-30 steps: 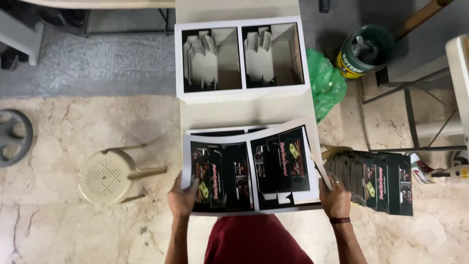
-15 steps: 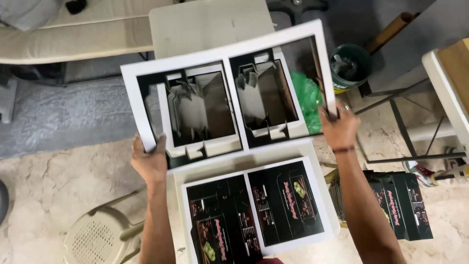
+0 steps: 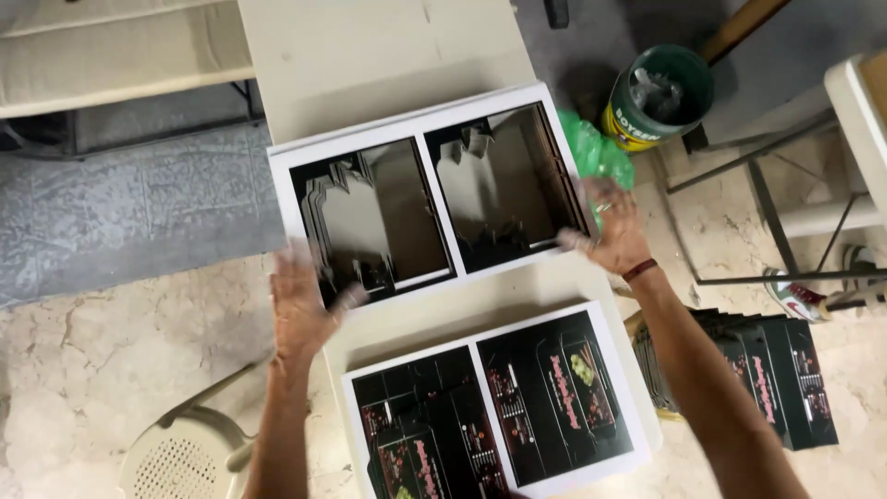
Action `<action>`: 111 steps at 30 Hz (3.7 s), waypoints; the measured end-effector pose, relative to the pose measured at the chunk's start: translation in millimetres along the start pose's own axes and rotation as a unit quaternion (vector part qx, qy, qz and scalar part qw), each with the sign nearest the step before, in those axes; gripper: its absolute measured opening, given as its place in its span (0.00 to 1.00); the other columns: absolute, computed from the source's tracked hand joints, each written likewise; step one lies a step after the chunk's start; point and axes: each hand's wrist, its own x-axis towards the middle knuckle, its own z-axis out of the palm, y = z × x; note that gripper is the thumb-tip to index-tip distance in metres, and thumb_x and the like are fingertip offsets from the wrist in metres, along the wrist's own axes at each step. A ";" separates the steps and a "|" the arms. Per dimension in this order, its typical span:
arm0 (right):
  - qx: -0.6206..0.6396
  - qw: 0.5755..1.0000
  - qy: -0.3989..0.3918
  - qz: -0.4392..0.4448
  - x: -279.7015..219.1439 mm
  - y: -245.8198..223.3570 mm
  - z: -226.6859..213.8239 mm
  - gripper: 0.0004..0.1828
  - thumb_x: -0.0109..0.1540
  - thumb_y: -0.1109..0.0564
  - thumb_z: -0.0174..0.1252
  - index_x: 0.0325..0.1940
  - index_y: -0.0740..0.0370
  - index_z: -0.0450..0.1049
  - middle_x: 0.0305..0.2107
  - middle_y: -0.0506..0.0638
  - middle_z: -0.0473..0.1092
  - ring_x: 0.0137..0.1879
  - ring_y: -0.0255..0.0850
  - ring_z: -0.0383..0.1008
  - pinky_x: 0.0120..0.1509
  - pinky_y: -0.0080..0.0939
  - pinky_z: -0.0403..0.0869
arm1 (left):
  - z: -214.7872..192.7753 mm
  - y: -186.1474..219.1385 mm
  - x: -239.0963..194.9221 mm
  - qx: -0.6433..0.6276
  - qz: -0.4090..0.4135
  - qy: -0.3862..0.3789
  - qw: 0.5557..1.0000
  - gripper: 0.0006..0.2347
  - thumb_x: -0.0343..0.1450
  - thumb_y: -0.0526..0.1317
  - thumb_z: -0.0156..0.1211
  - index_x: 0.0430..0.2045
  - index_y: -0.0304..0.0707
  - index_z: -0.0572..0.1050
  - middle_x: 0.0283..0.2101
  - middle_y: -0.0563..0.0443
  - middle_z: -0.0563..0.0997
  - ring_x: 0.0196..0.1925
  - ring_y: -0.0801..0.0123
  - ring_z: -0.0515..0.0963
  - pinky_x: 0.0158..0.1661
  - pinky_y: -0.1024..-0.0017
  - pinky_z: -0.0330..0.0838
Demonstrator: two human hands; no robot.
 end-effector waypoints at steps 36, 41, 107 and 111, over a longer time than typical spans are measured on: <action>0.055 0.956 -0.247 0.149 -426.0 -167.2 36.2 0.43 0.53 0.47 0.69 0.72 0.58 0.66 0.58 0.62 0.71 0.60 0.59 0.73 0.62 0.58 0.76 | 26.8 32.8 -415.6 -0.046 -0.347 -0.139 0.926 0.43 0.66 0.60 0.67 0.75 0.56 0.49 0.73 0.35 0.58 0.71 0.39 0.64 0.65 0.42 0.64; 0.127 0.856 -0.264 0.426 -402.5 -113.8 78.0 0.33 0.52 0.42 0.69 0.62 0.46 0.75 0.44 0.49 0.79 0.56 0.48 0.78 0.63 0.49 0.76 | 48.3 -25.8 -412.4 -0.141 -0.418 -0.086 0.893 0.37 0.65 0.53 0.68 0.71 0.49 0.61 0.51 0.46 0.83 0.55 0.53 0.82 0.49 0.51 0.78; -0.023 0.792 0.058 0.608 -480.7 433.2 -234.0 0.26 0.55 0.57 0.52 0.58 0.51 0.76 0.48 0.54 0.77 0.54 0.46 0.77 0.63 0.33 0.72 | 70.7 214.4 -464.9 -0.219 -0.491 -0.361 0.762 0.31 0.70 0.36 0.58 0.71 0.38 0.58 0.63 0.31 0.75 0.55 0.40 0.81 0.53 0.49 0.79; -0.038 0.807 0.026 0.589 -499.9 470.6 -223.7 0.29 0.55 0.58 0.55 0.62 0.49 0.74 0.47 0.48 0.77 0.49 0.40 0.77 0.60 0.30 0.71 | 55.7 158.4 -504.1 -0.220 -0.584 -0.244 0.742 0.28 0.72 0.32 0.58 0.70 0.37 0.62 0.61 0.30 0.75 0.53 0.39 0.80 0.50 0.49 0.76</action>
